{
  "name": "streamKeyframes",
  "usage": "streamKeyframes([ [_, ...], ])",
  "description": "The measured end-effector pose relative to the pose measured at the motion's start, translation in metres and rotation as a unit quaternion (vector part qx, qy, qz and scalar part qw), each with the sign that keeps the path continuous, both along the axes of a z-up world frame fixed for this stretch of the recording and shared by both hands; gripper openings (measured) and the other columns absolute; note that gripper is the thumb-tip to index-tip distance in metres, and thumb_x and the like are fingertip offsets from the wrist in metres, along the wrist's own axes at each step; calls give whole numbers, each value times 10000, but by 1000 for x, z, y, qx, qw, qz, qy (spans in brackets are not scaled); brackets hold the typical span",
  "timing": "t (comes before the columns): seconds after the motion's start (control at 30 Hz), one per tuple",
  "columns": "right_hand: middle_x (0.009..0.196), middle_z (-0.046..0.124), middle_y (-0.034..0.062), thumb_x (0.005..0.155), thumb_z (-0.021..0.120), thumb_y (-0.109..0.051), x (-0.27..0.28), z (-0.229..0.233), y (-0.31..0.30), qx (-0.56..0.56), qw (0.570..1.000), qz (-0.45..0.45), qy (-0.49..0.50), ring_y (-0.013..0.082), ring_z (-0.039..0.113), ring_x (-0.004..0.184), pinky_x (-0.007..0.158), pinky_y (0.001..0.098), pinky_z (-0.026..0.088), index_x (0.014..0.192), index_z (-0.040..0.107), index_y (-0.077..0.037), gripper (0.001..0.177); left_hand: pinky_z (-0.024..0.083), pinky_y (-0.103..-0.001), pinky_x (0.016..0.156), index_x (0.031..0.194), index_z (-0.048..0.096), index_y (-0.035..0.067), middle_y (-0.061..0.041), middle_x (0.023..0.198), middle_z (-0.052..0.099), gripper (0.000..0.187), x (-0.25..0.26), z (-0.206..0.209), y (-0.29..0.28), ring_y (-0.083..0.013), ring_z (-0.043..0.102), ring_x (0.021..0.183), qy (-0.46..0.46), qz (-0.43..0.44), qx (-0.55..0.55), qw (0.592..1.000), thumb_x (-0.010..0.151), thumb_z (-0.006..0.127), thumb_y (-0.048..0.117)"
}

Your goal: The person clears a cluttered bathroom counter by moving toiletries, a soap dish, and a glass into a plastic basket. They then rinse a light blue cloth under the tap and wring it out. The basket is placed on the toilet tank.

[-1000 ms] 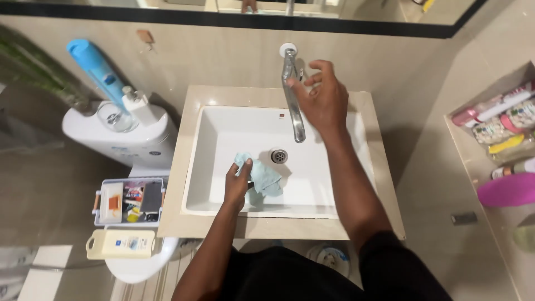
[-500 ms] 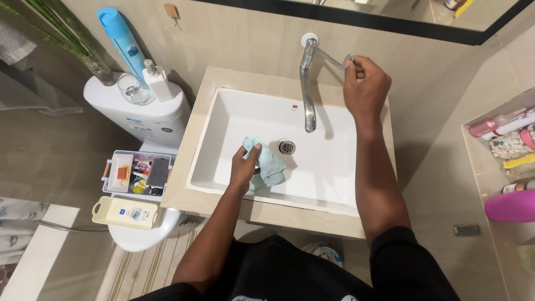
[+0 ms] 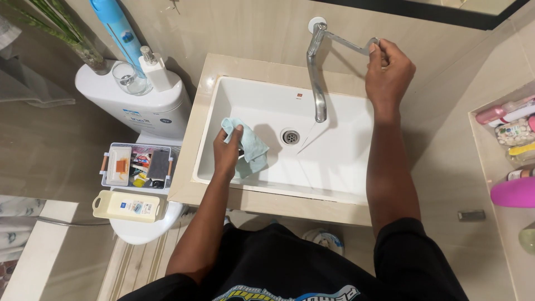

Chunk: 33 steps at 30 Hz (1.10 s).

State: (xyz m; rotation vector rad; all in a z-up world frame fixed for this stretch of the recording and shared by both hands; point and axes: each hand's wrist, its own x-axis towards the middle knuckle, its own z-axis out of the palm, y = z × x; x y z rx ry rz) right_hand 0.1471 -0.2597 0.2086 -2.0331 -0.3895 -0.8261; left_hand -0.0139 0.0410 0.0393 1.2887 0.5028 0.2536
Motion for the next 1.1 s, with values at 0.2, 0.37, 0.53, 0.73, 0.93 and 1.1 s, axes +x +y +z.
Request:
streamKeyframes([
  [0.2,819,676,77,1077,679,-86,2,-8,1,-8,999,-34,-11,118,606,718,648,283,500,1162,748,34,162,598,-342,647,1167,680,39,-57,961,692,371,5,18,15,-157,674,811,-25,-11,-27,999,945,686,337],
  [0.37,1033,728,79,1085,677,-139,-3,-30,6,34,997,-44,-59,152,701,918,809,300,572,1388,577,32,362,533,-270,730,1166,702,1,-45,983,693,364,13,24,19,-110,630,857,-84,-29,-31,996,989,703,319],
  [0.53,1113,562,147,1125,630,-247,-48,-125,12,119,974,-189,-37,265,586,1049,956,384,507,1172,518,-11,265,519,-290,670,1051,644,5,-34,881,629,316,16,37,12,-121,597,777,-76,-41,-62,994,999,689,313],
  [0.73,1227,572,98,1011,618,-307,-158,-260,107,141,939,77,303,211,575,1113,893,345,498,1359,479,-16,474,541,-326,623,1098,592,23,-34,866,615,379,19,41,-23,-141,622,748,-50,-56,-200,977,988,650,381],
  [0.93,1092,667,148,1019,590,-367,-157,-198,145,304,836,89,449,230,609,951,825,381,513,1351,577,-17,482,457,-308,548,1151,591,17,-69,853,583,468,22,31,-41,-173,595,695,108,-107,-106,983,1035,598,470],
  [1.1,1233,668,111,1019,538,-224,-160,-152,145,286,882,86,364,177,639,1142,982,338,499,1392,524,-43,415,516,-302,619,1217,581,21,-115,974,637,397,8,26,-39,-172,622,786,0,-151,99,984,981,664,329],
])
